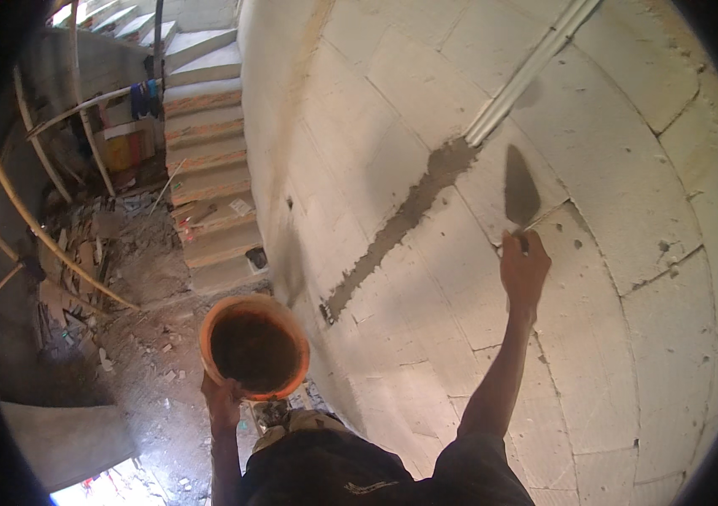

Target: The person applies plaster mixture from a bucket onto a wall joint using a trowel.

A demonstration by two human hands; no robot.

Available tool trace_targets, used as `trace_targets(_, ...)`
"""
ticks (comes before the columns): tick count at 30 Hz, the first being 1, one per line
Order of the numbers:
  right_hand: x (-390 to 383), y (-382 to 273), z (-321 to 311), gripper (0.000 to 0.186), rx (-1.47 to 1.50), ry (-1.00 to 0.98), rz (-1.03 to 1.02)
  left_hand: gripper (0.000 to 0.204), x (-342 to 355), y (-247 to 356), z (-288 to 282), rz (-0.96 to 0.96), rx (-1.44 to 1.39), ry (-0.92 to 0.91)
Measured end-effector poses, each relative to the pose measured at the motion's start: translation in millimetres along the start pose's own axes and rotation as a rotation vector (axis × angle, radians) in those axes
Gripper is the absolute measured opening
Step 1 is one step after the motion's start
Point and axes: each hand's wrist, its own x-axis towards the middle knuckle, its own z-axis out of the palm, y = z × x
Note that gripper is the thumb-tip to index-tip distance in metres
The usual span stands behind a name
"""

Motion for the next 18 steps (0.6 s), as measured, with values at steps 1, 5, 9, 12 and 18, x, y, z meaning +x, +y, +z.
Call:
trace_targets(1,-15,-6,-3,0.025,0.011,0.003,0.009,0.056,2,0,2,0.024,0.010,-0.021)
trace_targets(5,-102,-38,3,0.022,0.070,-0.460,0.021,0.052,-1,14,12,0.064,-0.042,-0.037)
trace_targets(9,-183,-70,40,0.017,0.191,-0.566,-0.674,0.056,-10,47,34,0.104,0.012,-0.068)
trace_targets(12,-215,-82,52,0.020,-0.265,-0.998,-0.513,0.066,-18,69,54,0.170,0.072,-0.187)
trace_targets(18,-238,-104,98,0.018,-0.507,-0.723,-0.764,0.059,-27,74,70,0.217,0.315,-0.173)
